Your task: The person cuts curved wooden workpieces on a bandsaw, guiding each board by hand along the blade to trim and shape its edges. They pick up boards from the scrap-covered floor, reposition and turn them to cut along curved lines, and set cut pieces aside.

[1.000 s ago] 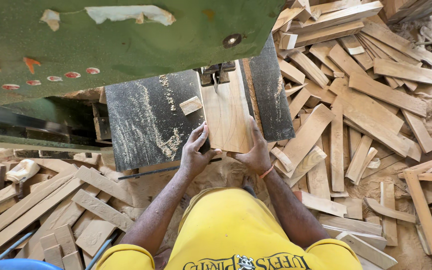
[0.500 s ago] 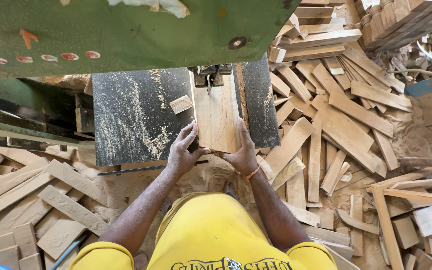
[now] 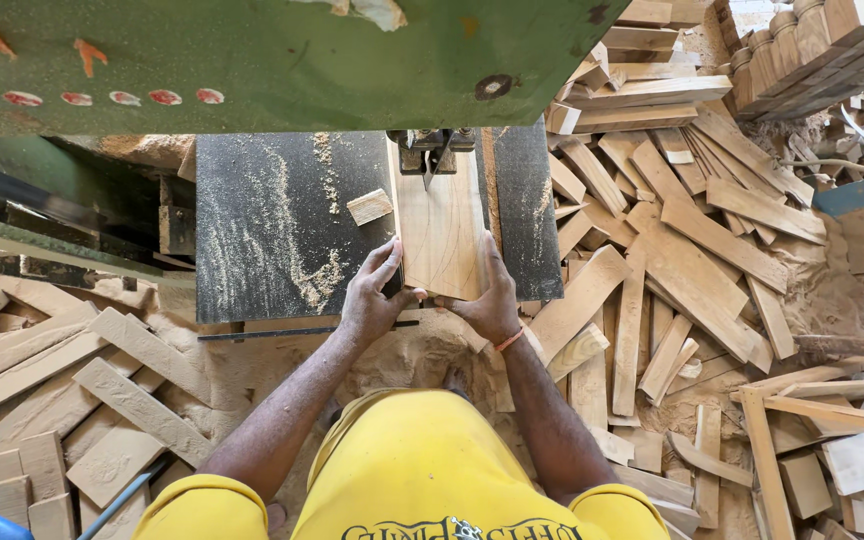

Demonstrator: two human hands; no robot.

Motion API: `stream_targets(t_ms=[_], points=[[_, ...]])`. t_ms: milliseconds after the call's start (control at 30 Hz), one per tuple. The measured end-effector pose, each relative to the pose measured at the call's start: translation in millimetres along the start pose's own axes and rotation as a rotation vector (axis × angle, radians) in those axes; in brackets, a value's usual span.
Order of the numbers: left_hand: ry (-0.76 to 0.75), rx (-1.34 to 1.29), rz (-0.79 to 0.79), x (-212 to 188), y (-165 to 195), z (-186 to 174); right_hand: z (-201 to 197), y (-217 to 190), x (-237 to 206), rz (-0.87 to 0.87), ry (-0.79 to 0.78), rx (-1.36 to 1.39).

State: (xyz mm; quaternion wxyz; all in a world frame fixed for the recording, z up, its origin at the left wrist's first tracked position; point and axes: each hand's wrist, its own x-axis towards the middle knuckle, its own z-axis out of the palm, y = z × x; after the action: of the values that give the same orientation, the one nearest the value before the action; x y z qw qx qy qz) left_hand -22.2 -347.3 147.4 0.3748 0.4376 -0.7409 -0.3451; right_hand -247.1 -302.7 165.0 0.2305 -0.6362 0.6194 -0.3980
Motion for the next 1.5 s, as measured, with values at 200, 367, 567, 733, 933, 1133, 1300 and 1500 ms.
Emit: stream_targets(t_ms=[200, 367, 567, 733, 933, 1133, 1300, 1500], points=[[-0.006, 0.001, -0.006, 2.4, -0.6, 1.9, -0.5, 1.4, 5.1, 0.062, -0.023, 0.02], [0.009, 0.025, 0.006, 5.4, -2.4, 3.8, -1.4, 3.7, 11.1, 0.024, -0.011, 0.006], [0.027, 0.025, 0.011, 8.2, -3.5, 7.0, -5.0, 6.6, 16.4, 0.035, -0.027, -0.004], [0.048, 0.032, 0.015, 9.6, -4.3, 9.5, -7.5, 9.2, 21.3, 0.036, -0.051, 0.023], [0.065, 0.013, 0.007, 13.1, -5.9, 14.2, -9.1, 12.2, 28.2, 0.011, -0.045, -0.019], [0.074, 0.051, 0.024, 15.6, -9.9, 18.4, -10.4, 15.0, 35.6, 0.076, -0.072, -0.012], [0.078, 0.069, 0.023, 17.4, -11.4, 20.4, -10.1, 19.3, 40.0, 0.025, -0.079, -0.057], [0.085, 0.077, -0.012, 19.8, -9.9, 20.5, -11.7, 23.7, 45.2, 0.012, -0.094, -0.025]])
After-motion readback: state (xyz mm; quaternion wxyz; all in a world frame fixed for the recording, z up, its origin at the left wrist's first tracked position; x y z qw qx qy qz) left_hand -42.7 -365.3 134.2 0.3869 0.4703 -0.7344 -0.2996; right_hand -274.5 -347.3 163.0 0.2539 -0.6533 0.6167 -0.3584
